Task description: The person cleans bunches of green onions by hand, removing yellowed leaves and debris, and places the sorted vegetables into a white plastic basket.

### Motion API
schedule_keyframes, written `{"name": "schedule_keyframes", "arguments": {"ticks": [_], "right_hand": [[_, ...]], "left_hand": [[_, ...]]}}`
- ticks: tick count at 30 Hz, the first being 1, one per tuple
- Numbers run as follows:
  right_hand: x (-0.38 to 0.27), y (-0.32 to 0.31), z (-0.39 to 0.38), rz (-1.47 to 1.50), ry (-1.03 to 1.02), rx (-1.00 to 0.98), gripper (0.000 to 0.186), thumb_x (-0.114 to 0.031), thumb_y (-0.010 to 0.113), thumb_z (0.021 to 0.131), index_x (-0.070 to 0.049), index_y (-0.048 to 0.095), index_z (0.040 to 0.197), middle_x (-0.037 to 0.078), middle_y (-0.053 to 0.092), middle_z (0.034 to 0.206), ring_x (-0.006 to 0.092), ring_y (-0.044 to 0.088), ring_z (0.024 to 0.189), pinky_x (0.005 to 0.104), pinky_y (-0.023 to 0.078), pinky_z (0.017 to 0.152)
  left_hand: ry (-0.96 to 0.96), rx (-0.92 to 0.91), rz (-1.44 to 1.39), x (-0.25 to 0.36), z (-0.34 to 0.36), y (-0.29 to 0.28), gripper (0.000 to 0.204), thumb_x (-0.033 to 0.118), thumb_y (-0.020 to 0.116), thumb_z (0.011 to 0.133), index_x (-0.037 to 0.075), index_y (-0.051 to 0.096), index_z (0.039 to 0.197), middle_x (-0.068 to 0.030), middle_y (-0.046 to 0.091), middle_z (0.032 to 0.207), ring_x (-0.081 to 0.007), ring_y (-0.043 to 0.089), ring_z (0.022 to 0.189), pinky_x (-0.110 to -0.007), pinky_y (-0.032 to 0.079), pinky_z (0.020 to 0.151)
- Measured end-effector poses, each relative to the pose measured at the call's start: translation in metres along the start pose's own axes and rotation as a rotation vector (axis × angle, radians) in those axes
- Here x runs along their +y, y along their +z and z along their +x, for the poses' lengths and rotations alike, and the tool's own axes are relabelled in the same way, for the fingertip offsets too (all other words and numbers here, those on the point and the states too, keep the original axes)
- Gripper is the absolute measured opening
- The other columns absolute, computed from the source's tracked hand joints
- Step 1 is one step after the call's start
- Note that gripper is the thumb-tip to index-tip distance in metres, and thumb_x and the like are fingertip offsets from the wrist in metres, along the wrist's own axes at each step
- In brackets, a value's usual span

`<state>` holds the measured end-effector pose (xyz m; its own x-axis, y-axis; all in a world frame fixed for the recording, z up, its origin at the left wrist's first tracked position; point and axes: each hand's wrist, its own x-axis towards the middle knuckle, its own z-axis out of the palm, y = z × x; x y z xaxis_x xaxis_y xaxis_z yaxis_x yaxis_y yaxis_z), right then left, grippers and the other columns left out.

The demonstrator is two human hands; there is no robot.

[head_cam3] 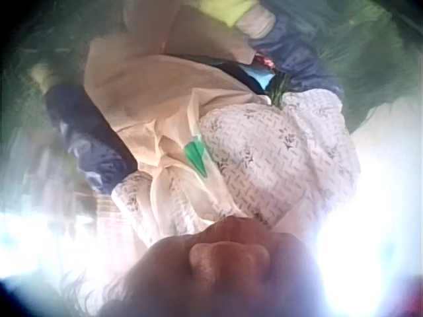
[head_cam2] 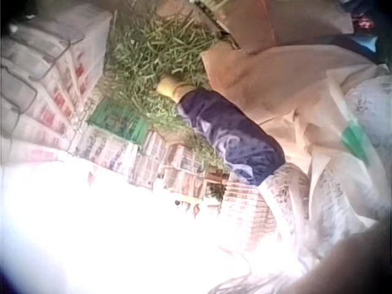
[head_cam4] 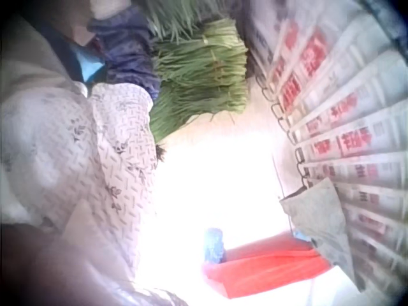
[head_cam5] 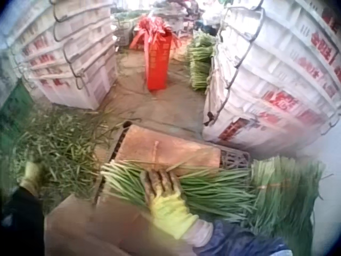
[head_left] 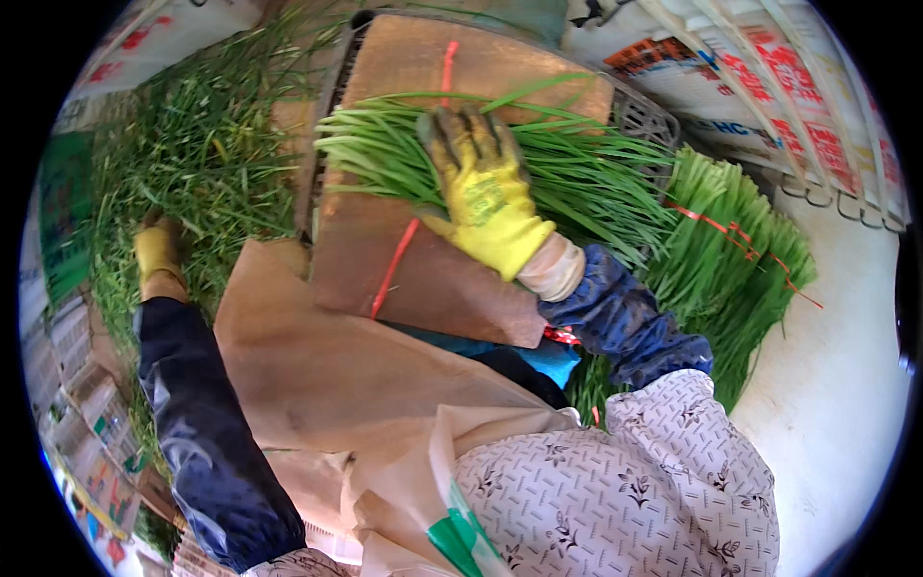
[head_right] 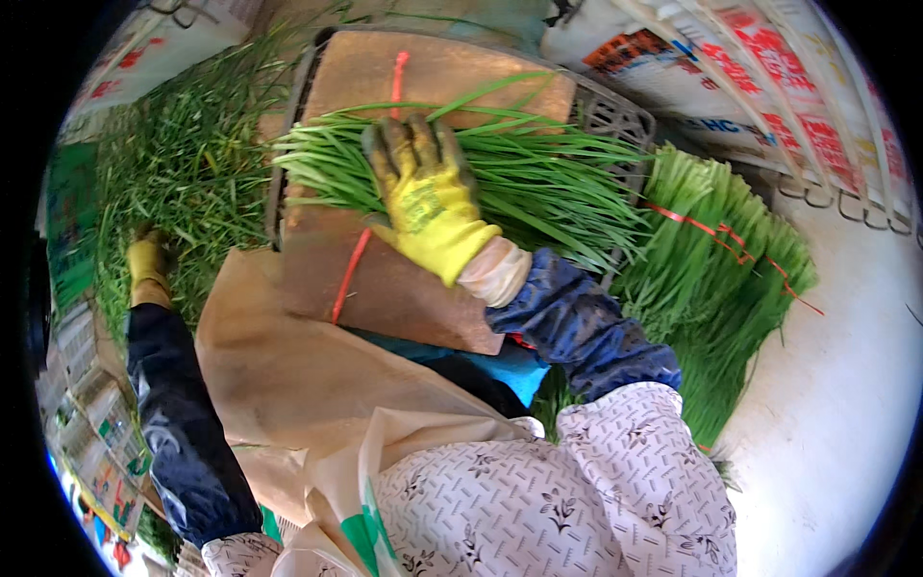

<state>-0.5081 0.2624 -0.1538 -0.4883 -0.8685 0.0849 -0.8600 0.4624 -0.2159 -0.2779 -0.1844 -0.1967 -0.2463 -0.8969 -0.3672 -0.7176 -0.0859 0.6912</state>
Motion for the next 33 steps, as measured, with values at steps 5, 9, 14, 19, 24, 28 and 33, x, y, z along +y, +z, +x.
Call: {"name": "schedule_keyframes", "arguments": {"ticks": [5, 9, 14, 19, 24, 28, 33], "right_hand": [[0.008, 0.001, -0.002, 0.009, 0.003, 0.056, 0.094, -0.050, 0.070, 0.069, -0.001, 0.033, 0.140, 0.018, 0.039, 0.139, 0.0371, 0.035, 0.129, 0.0513, 0.025, 0.108], [0.010, 0.001, -0.004, 0.018, 0.019, 0.046, 0.095, -0.051, 0.071, 0.067, -0.001, 0.034, 0.140, 0.018, 0.040, 0.138, 0.0366, 0.035, 0.129, 0.0515, 0.024, 0.109], [0.006, 0.004, -0.002, -0.064, -0.006, -0.013, 0.084, -0.051, 0.068, 0.070, -0.002, 0.044, 0.133, 0.018, 0.038, 0.140, 0.0364, 0.032, 0.131, 0.0524, 0.022, 0.110], [0.015, 0.004, -0.004, 0.021, 0.002, 0.034, 0.070, -0.048, 0.065, 0.072, -0.002, 0.055, 0.124, 0.018, 0.038, 0.141, 0.0360, 0.031, 0.132, 0.0529, 0.021, 0.110], [0.006, 0.008, -0.001, -0.028, -0.006, 0.020, 0.064, -0.046, 0.066, 0.070, -0.004, 0.060, 0.117, 0.018, 0.040, 0.140, 0.0364, 0.033, 0.131, 0.0513, 0.020, 0.111], [0.006, 0.005, -0.004, 0.061, 0.014, 0.061, 0.078, -0.050, 0.067, 0.072, -0.003, 0.048, 0.131, 0.018, 0.038, 0.140, 0.0383, 0.032, 0.130, 0.0523, 0.020, 0.111], [0.013, 0.003, -0.008, 0.045, 0.048, 0.013, 0.088, -0.053, 0.067, 0.073, -0.006, 0.035, 0.140, 0.017, 0.035, 0.142, 0.0381, 0.033, 0.130, 0.0531, 0.024, 0.109]], "left_hand": [[0.503, -0.085, 0.313, 0.092, -0.112, 0.056, 0.063, 0.026, 0.074, 0.077, 0.008, 0.050, 0.132, -0.0140, 0.059, 0.122, -0.0255, 0.058, 0.108, -0.033, 0.047, 0.090], [1.190, -0.285, 0.336, 0.166, -0.215, 0.140, 0.054, 0.028, 0.076, 0.071, 0.011, 0.059, 0.119, -0.0104, 0.056, 0.122, -0.0311, 0.052, 0.113, -0.042, 0.041, 0.097], [1.445, -0.370, 0.722, 0.155, -0.255, 0.191, 0.057, 0.023, 0.075, 0.066, 0.014, 0.059, 0.120, -0.0059, 0.055, 0.123, -0.0277, 0.047, 0.119, -0.047, 0.030, 0.107], [1.596, -0.271, 0.693, 0.148, -0.247, 0.207, 0.034, 0.018, 0.069, 0.070, 0.015, 0.066, 0.104, -0.0033, 0.060, 0.100, -0.0236, 0.055, 0.103, -0.047, 0.035, 0.103], [1.602, -0.249, 0.605, 0.150, -0.244, 0.199, 0.013, 0.016, 0.063, 0.072, 0.013, 0.064, 0.084, -0.0055, 0.061, 0.089, -0.0252, 0.057, 0.094, -0.047, 0.036, 0.099], [1.292, -0.220, 0.202, 0.149, -0.230, 0.201, 0.016, 0.009, 0.064, 0.071, 0.008, 0.064, 0.087, -0.0089, 0.063, 0.083, -0.0277, 0.061, 0.082, -0.039, 0.045, 0.087], [0.257, -0.087, -0.730, 0.180, -0.196, 0.168, 0.019, 0.010, 0.056, 0.088, -0.002, 0.064, 0.101, -0.0160, 0.066, 0.097, -0.0265, 0.064, 0.087, -0.035, 0.052, 0.087]]}}
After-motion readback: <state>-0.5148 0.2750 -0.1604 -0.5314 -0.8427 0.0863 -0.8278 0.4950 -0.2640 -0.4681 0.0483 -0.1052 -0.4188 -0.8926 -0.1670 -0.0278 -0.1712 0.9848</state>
